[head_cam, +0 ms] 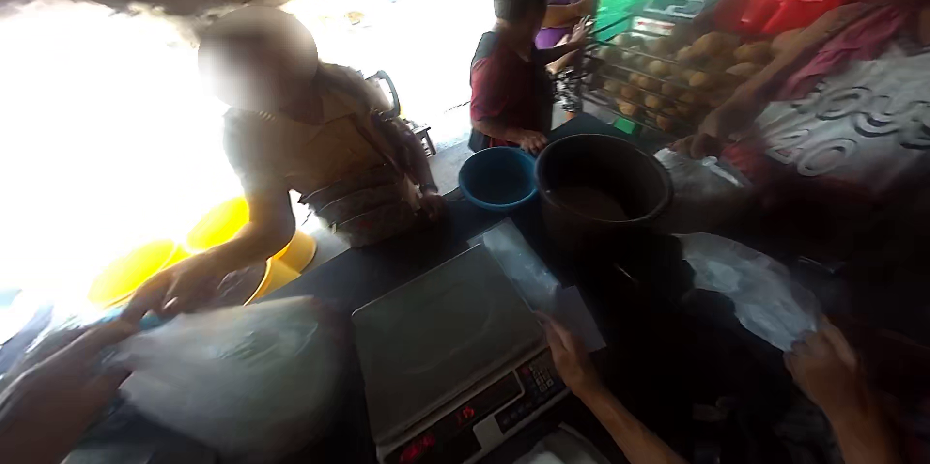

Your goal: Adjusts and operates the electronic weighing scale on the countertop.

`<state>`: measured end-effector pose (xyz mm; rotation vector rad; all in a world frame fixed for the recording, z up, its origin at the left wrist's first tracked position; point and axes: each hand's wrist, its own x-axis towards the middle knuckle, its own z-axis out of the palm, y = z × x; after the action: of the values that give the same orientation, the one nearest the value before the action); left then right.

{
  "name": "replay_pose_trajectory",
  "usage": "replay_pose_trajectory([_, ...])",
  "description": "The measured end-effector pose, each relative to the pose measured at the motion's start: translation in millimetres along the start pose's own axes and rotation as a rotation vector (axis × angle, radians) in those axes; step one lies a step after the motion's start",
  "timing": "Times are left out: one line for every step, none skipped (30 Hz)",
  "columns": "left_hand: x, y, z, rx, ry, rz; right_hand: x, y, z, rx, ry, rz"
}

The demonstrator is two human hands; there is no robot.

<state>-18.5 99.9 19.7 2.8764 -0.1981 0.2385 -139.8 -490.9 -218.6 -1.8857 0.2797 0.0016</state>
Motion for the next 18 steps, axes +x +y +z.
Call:
replay_pose_trajectory([0,11,-4,0.038,-0.003,-0.047,-2,1,3,-0.002,0.012,-0.016])
replay_pose_trajectory([-2,20,-10,0.081,-0.011,-0.096,-4,3,7,-0.008,0.019,-0.033])
replay_pose_trajectory([-2,28,-15,0.103,-0.003,-0.111,-4,5,8,-0.011,0.029,-0.053])
replay_pose_trajectory([-1,33,-19,0.112,0.016,-0.106,-3,7,10,-0.010,0.038,-0.067])
replay_pose_trajectory([0,40,-23,0.108,0.029,-0.104,-4,8,10,-0.012,0.048,-0.078])
replay_pose_trajectory([0,48,-27,0.108,0.025,-0.127,-4,10,10,-0.015,0.053,-0.083])
replay_pose_trajectory([0,62,-33,0.108,-0.003,-0.181,-3,10,9,-0.022,0.053,-0.082])
replay_pose_trajectory([0,76,-39,0.091,-0.029,-0.235,-3,10,9,-0.028,0.047,-0.083])
replay_pose_trajectory([-1,79,-40,0.081,-0.017,-0.238,-3,10,9,-0.037,0.039,-0.088])
replay_pose_trajectory([-4,71,-37,0.088,0.015,-0.200,-2,12,10,-0.044,0.035,-0.092])
replay_pose_trajectory([-7,64,-34,0.081,0.046,-0.153,-2,12,10,-0.049,0.037,-0.098])
replay_pose_trajectory([-8,59,-31,0.087,0.059,-0.118,-3,10,10,-0.049,0.037,-0.099])
replay_pose_trajectory([-7,55,-28,0.097,0.066,-0.090,-3,8,9,-0.050,0.041,-0.100])
replay_pose_trajectory([-7,53,-26,0.100,0.064,-0.078,-3,7,9,-0.050,0.048,-0.104])
replay_pose_trajectory([-6,51,-25,0.103,0.055,-0.073,-3,7,9,-0.048,0.054,-0.106])
replay_pose_trajectory([-7,51,-24,0.103,0.048,-0.071,-3,7,9,-0.047,0.054,-0.103])
replay_pose_trajectory([-7,51,-24,0.103,0.040,-0.075,-3,7,9,-0.047,0.046,-0.100])
replay_pose_trajectory([-7,50,-23,0.100,0.041,-0.074,-3,7,8,-0.051,0.043,-0.100])
